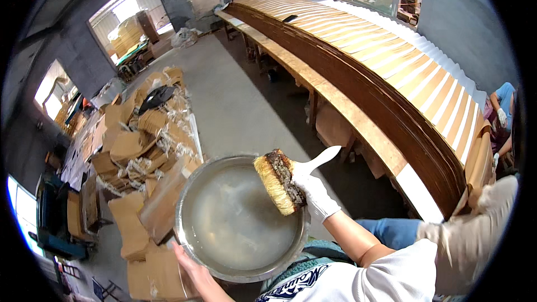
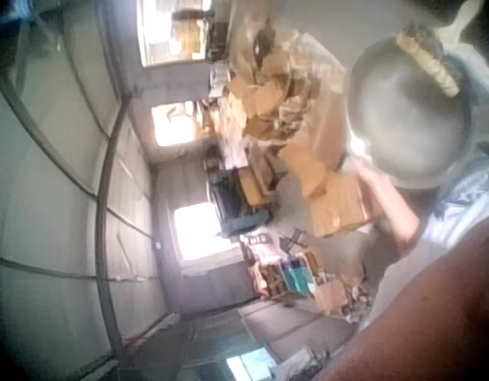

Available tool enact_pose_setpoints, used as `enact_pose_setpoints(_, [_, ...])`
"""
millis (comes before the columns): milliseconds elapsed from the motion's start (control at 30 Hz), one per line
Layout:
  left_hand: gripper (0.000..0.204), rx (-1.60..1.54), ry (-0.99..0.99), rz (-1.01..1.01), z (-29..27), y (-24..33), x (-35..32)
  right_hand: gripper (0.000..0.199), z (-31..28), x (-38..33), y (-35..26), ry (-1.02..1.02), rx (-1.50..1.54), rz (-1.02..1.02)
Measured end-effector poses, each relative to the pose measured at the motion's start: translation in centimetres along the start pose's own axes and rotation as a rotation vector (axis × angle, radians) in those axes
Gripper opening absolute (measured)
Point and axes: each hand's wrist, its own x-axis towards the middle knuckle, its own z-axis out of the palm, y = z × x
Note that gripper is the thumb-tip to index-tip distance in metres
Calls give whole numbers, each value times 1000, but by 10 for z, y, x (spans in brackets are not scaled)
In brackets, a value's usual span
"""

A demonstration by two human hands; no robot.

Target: The person applies a liquid adhesive to a large sheet of paper using a brush, repeatedly dipping the brush into a metal bowl and spreading the liquid across the surface. Another person assists by holding the paper steady.

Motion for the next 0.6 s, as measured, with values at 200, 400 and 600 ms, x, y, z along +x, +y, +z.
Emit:
enact_pose_setpoints(200, [67,-36,-150,-96,83,-11,107,42,0,71,-32,146,-64,-25])
enact_pose_setpoints(400, [63,30,-300,-187,196,-21,198,33,-10,140,-57,331,100,-158])
enact_pose_setpoints(600, [55,47,-446,-248,316,-39,265,39,-12,181,-102,437,264,-218])
